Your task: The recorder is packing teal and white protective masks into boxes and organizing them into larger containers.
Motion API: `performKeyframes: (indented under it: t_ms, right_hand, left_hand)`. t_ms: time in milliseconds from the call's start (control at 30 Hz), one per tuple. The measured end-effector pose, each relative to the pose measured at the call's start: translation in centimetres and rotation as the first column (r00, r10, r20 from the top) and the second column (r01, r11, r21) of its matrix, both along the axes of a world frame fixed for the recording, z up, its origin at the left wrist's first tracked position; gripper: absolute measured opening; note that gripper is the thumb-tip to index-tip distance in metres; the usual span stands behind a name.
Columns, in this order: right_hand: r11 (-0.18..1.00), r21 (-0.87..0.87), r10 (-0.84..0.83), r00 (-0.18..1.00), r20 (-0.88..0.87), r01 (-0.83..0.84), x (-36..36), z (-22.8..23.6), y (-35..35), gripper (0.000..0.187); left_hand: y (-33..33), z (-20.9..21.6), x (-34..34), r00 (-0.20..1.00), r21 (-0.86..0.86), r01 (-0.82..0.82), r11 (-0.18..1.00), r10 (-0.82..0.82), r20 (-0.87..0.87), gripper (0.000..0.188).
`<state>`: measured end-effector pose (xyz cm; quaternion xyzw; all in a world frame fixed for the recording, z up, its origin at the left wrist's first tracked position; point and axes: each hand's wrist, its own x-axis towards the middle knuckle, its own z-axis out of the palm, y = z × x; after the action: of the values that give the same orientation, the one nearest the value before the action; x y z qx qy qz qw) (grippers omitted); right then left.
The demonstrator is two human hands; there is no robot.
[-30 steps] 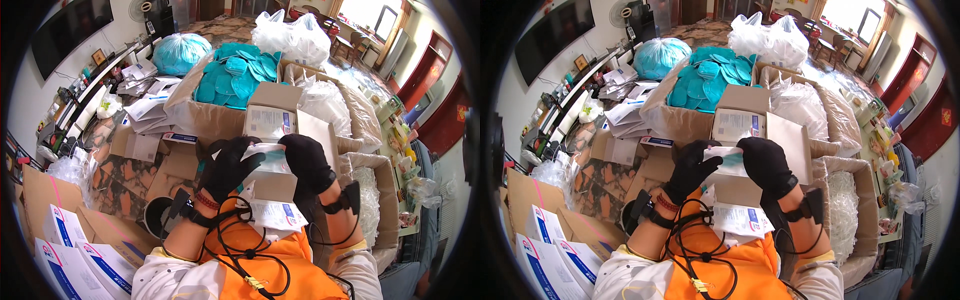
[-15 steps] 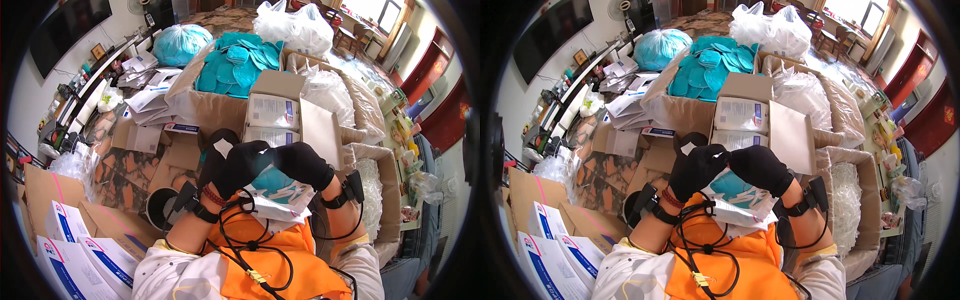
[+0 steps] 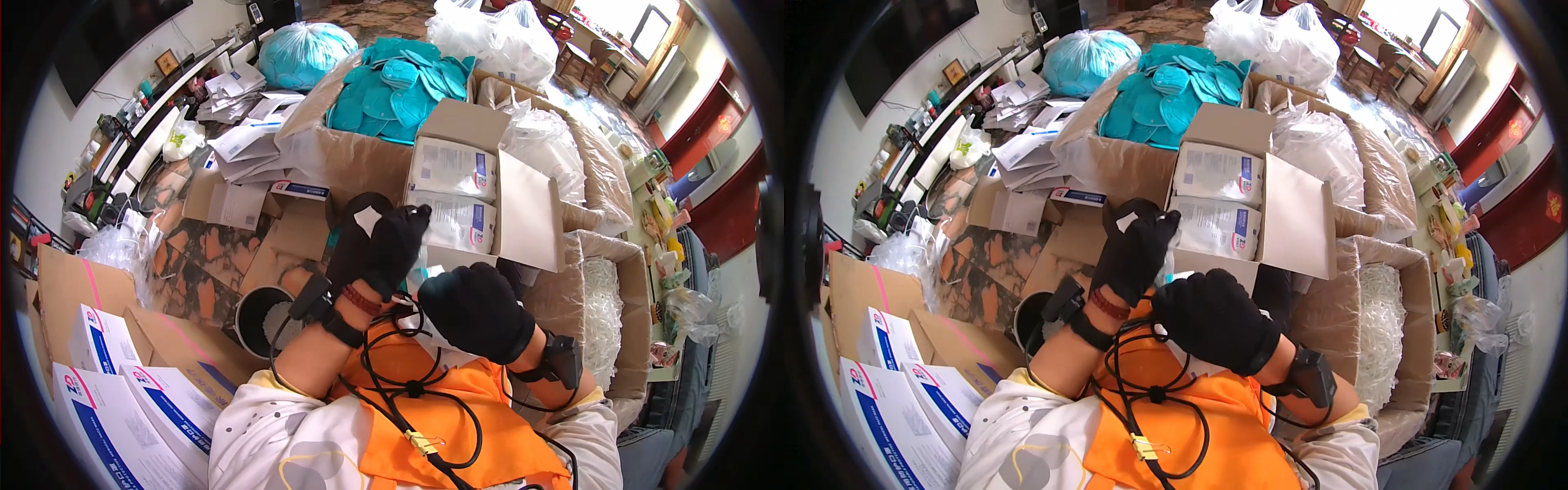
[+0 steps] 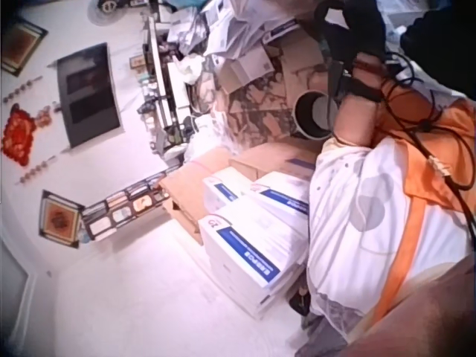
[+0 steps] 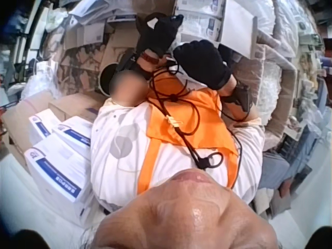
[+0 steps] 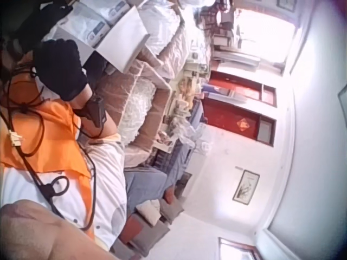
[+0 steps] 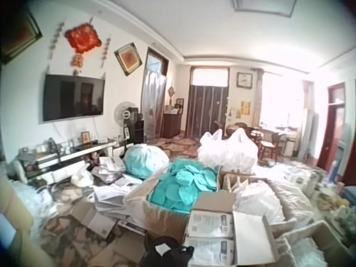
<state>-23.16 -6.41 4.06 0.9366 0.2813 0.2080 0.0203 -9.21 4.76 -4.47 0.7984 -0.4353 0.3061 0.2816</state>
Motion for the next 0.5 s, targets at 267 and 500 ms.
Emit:
performKeyframes:
  t_ms: [267,500]
  right_hand:
    - [0.996,-0.074,0.05,0.999,0.003,-0.049,-2.3,-1.2,-0.8,0.012]
    - [0.935,0.237,-0.062,0.779,-0.624,0.264,-0.3,-4.8,0.0,0.018]
  left_hand:
    - [1.3,-5.6,4.7,0.861,-0.197,-0.057,0.979,-0.051,-0.505,0.018]
    - [0.8,-1.5,2.1,0.92,-0.189,0.142,0.972,-0.2,-0.336,0.013]
